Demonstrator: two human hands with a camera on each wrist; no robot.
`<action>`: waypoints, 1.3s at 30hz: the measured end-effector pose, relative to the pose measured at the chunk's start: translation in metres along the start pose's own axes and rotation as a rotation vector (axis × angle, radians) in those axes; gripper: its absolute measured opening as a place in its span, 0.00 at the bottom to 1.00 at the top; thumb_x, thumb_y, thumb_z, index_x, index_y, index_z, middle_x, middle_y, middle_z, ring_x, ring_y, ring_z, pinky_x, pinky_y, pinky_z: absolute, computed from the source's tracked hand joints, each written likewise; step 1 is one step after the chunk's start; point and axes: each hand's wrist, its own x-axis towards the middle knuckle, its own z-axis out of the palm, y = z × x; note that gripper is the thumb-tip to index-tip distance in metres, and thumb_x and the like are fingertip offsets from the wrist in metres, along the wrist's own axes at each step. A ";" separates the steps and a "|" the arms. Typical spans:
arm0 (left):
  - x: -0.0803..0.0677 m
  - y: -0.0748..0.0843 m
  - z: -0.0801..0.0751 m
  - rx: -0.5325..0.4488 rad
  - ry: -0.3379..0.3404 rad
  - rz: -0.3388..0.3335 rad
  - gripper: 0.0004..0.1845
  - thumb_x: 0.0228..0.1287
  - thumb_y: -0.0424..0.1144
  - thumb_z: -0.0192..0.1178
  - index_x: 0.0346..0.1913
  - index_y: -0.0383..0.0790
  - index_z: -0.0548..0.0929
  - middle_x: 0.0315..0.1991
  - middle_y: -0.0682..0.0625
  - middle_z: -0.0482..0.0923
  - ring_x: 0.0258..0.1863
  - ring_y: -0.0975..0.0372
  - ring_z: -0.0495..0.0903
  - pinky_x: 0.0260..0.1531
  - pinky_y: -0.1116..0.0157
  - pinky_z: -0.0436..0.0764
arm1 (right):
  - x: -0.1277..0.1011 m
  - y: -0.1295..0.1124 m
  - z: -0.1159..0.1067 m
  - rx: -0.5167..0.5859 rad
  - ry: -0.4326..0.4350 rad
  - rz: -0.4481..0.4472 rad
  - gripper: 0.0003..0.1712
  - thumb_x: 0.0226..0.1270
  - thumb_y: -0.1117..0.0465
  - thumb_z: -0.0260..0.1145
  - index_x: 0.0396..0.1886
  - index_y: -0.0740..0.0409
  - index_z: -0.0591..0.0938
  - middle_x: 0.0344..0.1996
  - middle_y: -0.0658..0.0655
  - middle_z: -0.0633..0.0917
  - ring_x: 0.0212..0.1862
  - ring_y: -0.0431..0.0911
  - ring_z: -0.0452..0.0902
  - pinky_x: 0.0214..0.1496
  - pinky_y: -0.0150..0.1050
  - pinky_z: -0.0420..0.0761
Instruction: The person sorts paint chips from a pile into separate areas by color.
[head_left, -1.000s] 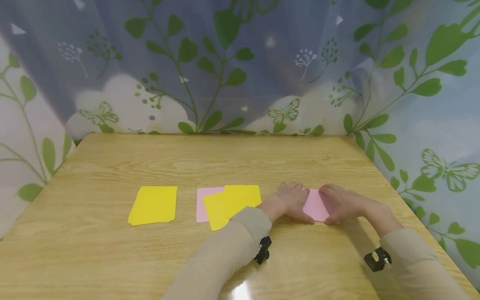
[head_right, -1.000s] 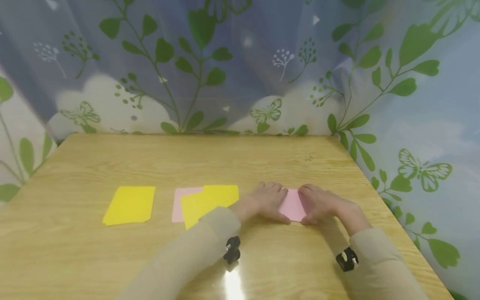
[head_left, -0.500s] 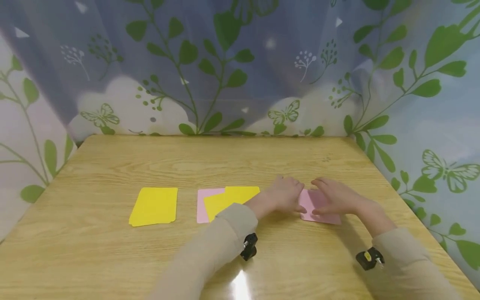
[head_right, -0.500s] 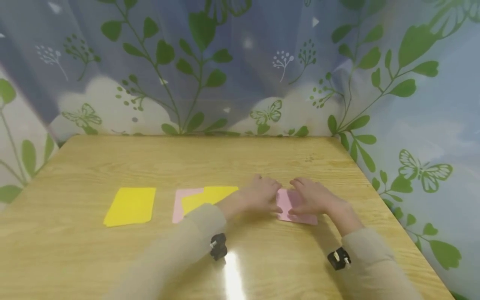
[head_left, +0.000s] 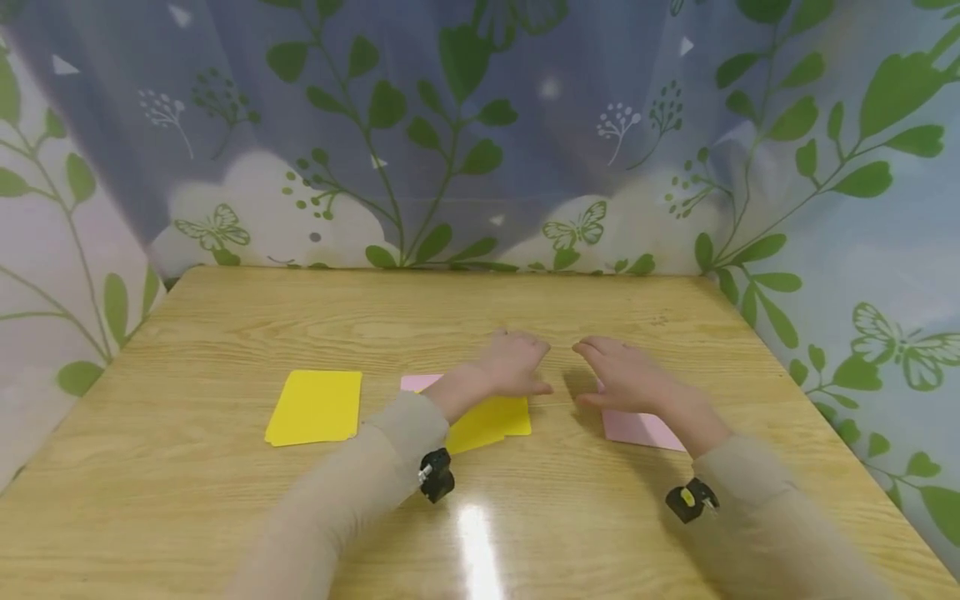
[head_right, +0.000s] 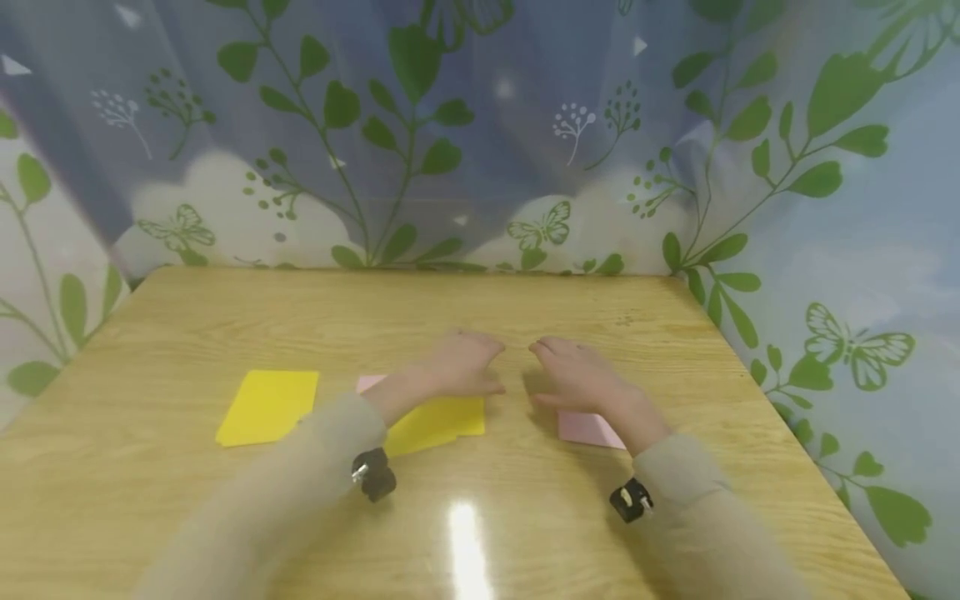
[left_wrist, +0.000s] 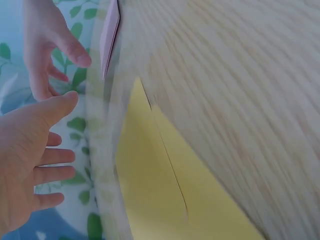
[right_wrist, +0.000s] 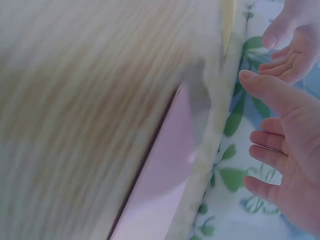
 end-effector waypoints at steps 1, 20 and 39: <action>-0.003 -0.006 0.001 -0.006 0.003 -0.007 0.36 0.59 0.62 0.55 0.64 0.43 0.68 0.62 0.50 0.70 0.62 0.55 0.66 0.61 0.51 0.60 | 0.004 -0.004 -0.001 -0.001 -0.004 -0.001 0.44 0.55 0.48 0.69 0.63 0.70 0.65 0.60 0.67 0.69 0.61 0.60 0.63 0.58 0.58 0.65; -0.077 -0.068 0.012 0.003 -0.002 -0.045 0.46 0.52 0.65 0.59 0.68 0.38 0.62 0.64 0.44 0.66 0.63 0.51 0.63 0.61 0.51 0.59 | 0.045 -0.050 0.003 0.127 -0.040 -0.110 0.47 0.52 0.45 0.70 0.64 0.68 0.64 0.62 0.66 0.67 0.63 0.59 0.62 0.60 0.57 0.63; -0.088 -0.067 0.037 -0.011 -0.098 0.035 0.54 0.45 0.76 0.51 0.68 0.39 0.60 0.65 0.44 0.62 0.64 0.52 0.60 0.62 0.53 0.58 | 0.053 -0.063 0.019 0.163 -0.251 -0.123 0.56 0.48 0.38 0.69 0.68 0.66 0.58 0.67 0.64 0.60 0.67 0.57 0.55 0.61 0.60 0.59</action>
